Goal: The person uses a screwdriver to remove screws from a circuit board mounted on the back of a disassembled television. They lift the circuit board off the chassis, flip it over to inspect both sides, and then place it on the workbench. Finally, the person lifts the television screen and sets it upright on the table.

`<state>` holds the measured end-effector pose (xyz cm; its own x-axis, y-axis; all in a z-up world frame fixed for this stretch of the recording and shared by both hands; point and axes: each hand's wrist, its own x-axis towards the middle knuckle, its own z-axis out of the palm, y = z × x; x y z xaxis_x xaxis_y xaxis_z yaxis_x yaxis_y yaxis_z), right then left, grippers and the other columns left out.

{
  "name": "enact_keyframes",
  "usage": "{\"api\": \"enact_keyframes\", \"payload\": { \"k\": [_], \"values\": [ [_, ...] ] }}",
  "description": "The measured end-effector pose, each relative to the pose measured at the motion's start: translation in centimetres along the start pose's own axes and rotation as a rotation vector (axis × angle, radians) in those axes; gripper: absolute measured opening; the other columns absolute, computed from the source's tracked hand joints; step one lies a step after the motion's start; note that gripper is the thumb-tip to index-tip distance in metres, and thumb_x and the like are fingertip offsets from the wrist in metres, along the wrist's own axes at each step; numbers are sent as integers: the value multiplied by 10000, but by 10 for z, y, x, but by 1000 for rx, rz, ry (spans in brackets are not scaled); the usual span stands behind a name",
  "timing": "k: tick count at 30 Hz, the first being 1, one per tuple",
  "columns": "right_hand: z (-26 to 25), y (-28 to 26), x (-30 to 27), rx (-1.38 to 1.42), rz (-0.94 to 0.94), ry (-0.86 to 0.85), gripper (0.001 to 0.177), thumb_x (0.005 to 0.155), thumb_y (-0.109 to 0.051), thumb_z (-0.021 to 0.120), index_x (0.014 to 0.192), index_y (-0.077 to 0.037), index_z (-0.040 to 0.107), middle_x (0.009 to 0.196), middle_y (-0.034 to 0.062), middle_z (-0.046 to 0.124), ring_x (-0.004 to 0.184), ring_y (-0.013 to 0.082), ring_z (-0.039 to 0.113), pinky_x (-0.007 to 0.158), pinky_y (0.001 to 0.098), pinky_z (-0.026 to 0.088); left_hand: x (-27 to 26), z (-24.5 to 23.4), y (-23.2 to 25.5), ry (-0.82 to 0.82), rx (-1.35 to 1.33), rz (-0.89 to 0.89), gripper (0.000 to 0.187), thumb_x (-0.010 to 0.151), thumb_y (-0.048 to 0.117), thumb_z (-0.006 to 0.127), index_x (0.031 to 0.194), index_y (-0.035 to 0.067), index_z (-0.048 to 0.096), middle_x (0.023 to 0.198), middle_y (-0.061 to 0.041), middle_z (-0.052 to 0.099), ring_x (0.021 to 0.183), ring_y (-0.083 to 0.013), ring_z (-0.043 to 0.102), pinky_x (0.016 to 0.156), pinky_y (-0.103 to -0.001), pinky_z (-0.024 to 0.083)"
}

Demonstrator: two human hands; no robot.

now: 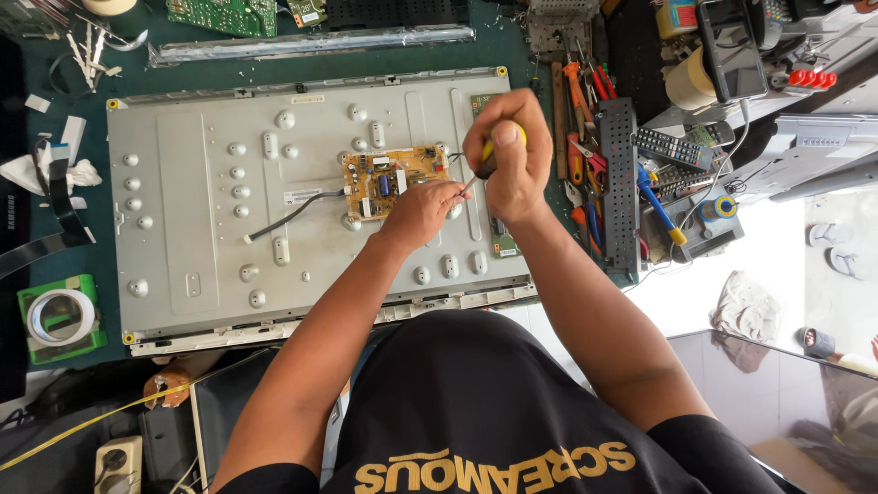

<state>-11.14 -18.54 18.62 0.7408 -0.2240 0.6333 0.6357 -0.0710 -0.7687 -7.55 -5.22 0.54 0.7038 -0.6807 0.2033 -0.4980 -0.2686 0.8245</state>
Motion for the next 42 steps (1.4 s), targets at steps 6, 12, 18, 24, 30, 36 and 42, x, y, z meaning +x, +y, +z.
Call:
{"api": "enact_keyframes", "payload": {
  "k": [6,12,18,24,30,36,42],
  "values": [
    [4,-12,1,-25,161,14,506,1159,-443,348,1102,-5,597,737,82,580,628,143,529,583,271,415,-3,6,-2,77,89,-36,209,1081,241,627,1201,127,755,1115,-26,812,1062,-257,783,818,-405,618],
    [-15,16,20,332,127,-257,594,1088,-448,430,987,123,558,511,119,471,378,128,399,368,276,326,-2,5,6,171,104,73,274,1106,311,656,1251,98,750,1123,-137,796,1061,-368,765,924,-447,618],
    [-2,10,19,110,-12,-177,568,1138,-399,333,816,-18,606,507,69,555,376,128,465,382,266,365,0,-10,36,149,-75,51,245,1121,266,624,1216,88,764,1087,-165,793,1034,-373,765,923,-444,608],
    [-13,34,23,325,119,-285,497,1084,-408,511,874,37,578,533,102,530,390,131,456,387,281,362,3,-7,36,233,-24,97,259,1094,236,678,1231,38,776,1072,-220,800,1016,-417,760,867,-481,630],
    [3,12,9,197,233,-163,699,1166,-496,251,959,9,688,557,101,634,404,113,520,410,235,406,-7,-2,10,177,14,-3,200,1080,258,661,1164,109,762,932,-179,785,896,-424,752,757,-492,615],
    [-14,62,-47,-273,246,-206,488,952,-488,711,1154,-45,676,857,178,738,801,384,711,719,509,572,3,-13,20,266,267,-86,235,1041,321,704,913,126,732,715,-167,706,762,-447,711,638,-527,559],
    [-32,95,-84,-513,275,-94,186,919,-265,875,1000,-139,765,886,63,700,792,294,728,677,366,591,11,2,11,370,138,-241,192,988,318,675,909,148,717,756,-114,746,821,-402,739,723,-505,597]
  ]
}}
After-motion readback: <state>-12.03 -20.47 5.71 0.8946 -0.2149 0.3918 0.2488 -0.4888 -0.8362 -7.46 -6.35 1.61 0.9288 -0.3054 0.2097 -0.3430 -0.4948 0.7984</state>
